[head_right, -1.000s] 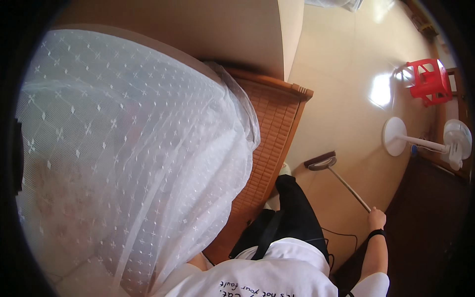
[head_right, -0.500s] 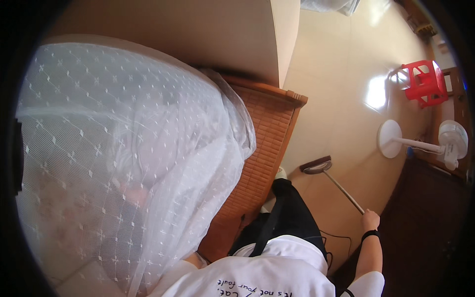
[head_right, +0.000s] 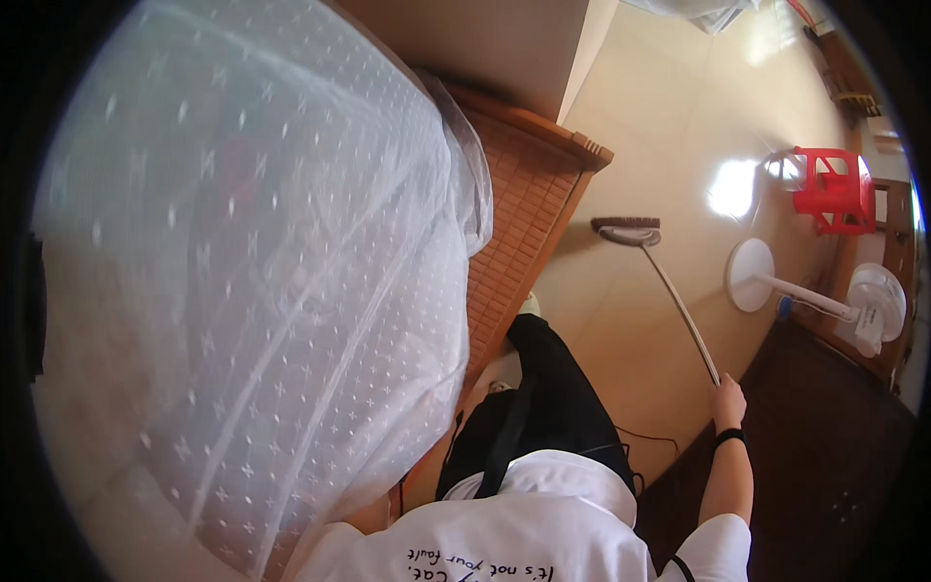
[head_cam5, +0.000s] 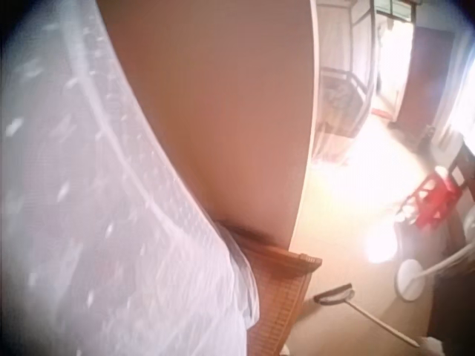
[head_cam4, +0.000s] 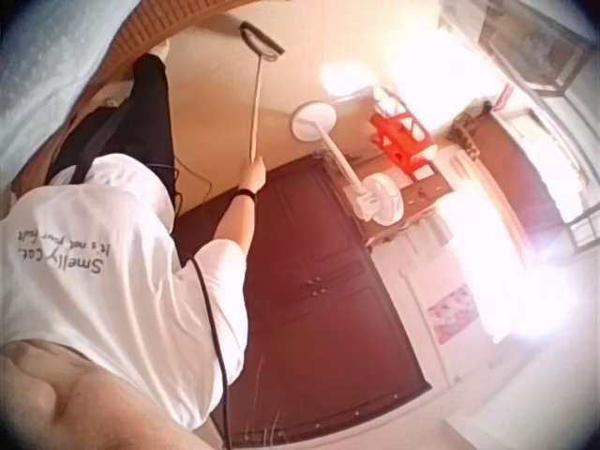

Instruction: The recorder uses a broom and dustpan to sweep the floor of a bedroom, including under furniture.

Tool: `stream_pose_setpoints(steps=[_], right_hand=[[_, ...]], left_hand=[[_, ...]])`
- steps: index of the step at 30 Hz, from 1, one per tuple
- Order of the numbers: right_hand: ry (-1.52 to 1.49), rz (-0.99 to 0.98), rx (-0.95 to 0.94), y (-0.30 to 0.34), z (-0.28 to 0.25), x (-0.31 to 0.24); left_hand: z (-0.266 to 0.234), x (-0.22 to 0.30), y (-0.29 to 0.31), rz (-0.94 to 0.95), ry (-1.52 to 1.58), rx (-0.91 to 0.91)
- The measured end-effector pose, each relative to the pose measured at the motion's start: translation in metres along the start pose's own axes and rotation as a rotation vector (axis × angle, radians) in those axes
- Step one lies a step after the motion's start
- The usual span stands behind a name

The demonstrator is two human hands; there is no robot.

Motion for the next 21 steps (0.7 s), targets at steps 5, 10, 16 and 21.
stream_pose_setpoints(steps=[5, 10, 16, 21], right_hand=[[-0.115, -0.019, -0.063, -0.029, 0.076, -0.055], [-0.203, -0.17, -0.098, -0.053, 0.176, -0.13], [0.048, -0.214, -0.261, 0.01, 0.288, -0.168], [0.037, -0.224, -0.568, 0.104, 0.338, -0.113]], left_hand=[[-0.027, -0.103, -0.003, -0.026, 0.045, 0.058], [-0.066, -0.201, -0.012, -0.274, 0.264, 0.198], [-0.063, -0.181, 0.0, -0.134, -0.086, -0.114], [-0.122, -0.239, 0.089, 0.004, -0.476, -0.216]])
Point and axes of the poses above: each hand's wrist, its own y-axis away from the middle knuckle, its own z-axis out of the palm, x = y × z, the point moved 5 cm from there along -y, towards the middle knuckle, and after that the axes turned 8 degrees about z, right-handed, at the moved point
